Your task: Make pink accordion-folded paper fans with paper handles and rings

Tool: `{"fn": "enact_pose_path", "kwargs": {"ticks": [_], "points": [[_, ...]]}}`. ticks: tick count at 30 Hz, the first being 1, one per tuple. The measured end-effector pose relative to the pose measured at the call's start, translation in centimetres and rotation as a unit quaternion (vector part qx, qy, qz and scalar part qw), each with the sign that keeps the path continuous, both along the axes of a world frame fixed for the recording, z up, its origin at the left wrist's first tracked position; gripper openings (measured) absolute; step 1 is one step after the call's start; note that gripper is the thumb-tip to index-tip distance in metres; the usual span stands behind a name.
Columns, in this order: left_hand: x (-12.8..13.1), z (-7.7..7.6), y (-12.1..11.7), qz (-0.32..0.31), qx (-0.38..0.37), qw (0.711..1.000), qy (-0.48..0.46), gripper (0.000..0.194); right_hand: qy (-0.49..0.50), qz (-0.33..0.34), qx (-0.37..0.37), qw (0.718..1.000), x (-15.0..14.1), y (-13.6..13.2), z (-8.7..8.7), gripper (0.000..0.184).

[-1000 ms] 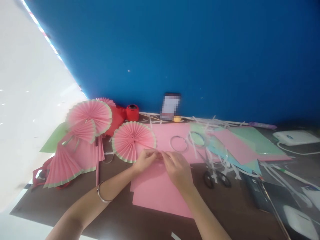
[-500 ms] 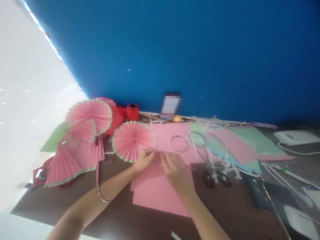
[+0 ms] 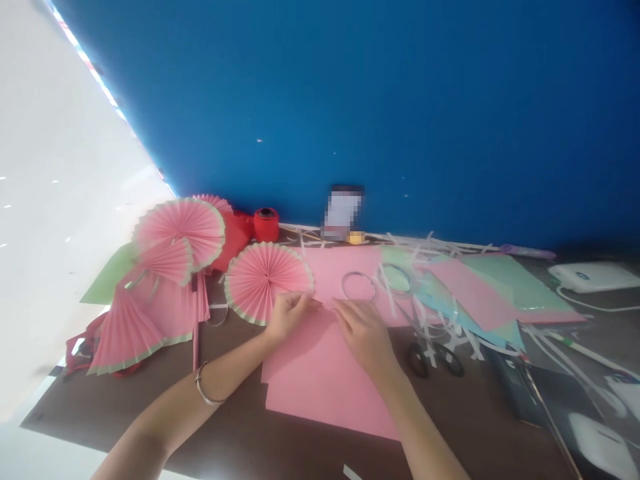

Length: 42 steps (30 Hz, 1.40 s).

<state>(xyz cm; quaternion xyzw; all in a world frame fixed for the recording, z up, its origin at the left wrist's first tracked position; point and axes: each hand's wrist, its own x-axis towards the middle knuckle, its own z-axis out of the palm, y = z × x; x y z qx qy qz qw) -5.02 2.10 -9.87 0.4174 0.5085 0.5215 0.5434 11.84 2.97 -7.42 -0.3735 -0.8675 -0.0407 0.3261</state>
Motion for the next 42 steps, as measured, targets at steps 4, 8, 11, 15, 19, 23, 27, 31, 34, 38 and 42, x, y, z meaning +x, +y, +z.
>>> {"fn": "enact_pose_path", "kwargs": {"ticks": [4, 8, 11, 15, 19, 23, 27, 31, 34, 38, 42], "points": [[0.1, 0.1, 0.0, 0.005, -0.019, 0.999, -0.028, 0.044, -0.045, -0.002, 0.030, 0.999, -0.1, -0.3, 0.2, 0.023], [0.0, 0.0, 0.1, 0.005, -0.041, 0.997, -0.059, 0.047, -0.060, -0.005, 0.037, 0.997, 0.0, -0.5, -0.2, 0.026], [0.0, -0.1, 0.0, -0.020, -0.024, 0.994, -0.100, 0.044, 0.018, -0.029, -0.046, 0.998, 0.2, -0.4, -0.3, 0.025], [0.0, -0.1, -0.1, -0.079, 0.034, 0.987, -0.135, 0.038, 0.140, -0.027, -0.276, 0.950, -0.1, -0.4, 0.6, 0.031], [-0.1, 0.2, 0.0, -0.093, 0.046, 0.989, -0.101, 0.031, 0.200, 0.007, -0.425, 0.883, -0.4, -0.8, 1.6, 0.032], [-0.3, 0.3, 0.0, -0.099, 0.055, 0.992, -0.055, 0.023, 0.229, 0.002, -0.501, 0.835, -0.6, -1.1, 1.8, 0.033], [-0.4, 0.3, 0.0, -0.102, 0.049, 0.993, -0.033, 0.025, 0.242, -0.009, -0.534, 0.810, -0.7, -1.0, 1.7, 0.036], [-0.3, 0.5, -0.1, -0.086, 0.044, 0.995, -0.033, 0.025, 0.250, -0.012, -0.547, 0.799, -0.8, -0.8, 1.6, 0.037], [-0.2, 0.6, -0.1, -0.080, 0.048, 0.995, -0.026, 0.023, 0.259, -0.010, -0.555, 0.790, -0.8, -0.7, 1.5, 0.040], [-0.1, 0.5, -0.1, -0.070, 0.046, 0.996, -0.025, 0.024, 0.257, -0.005, -0.554, 0.792, -0.8, -0.7, 1.3, 0.042], [0.1, 0.5, -0.3, -0.056, 0.042, 0.997, -0.021, 0.026, 0.262, 0.004, -0.533, 0.804, -1.1, -0.6, 1.1, 0.038]]}}
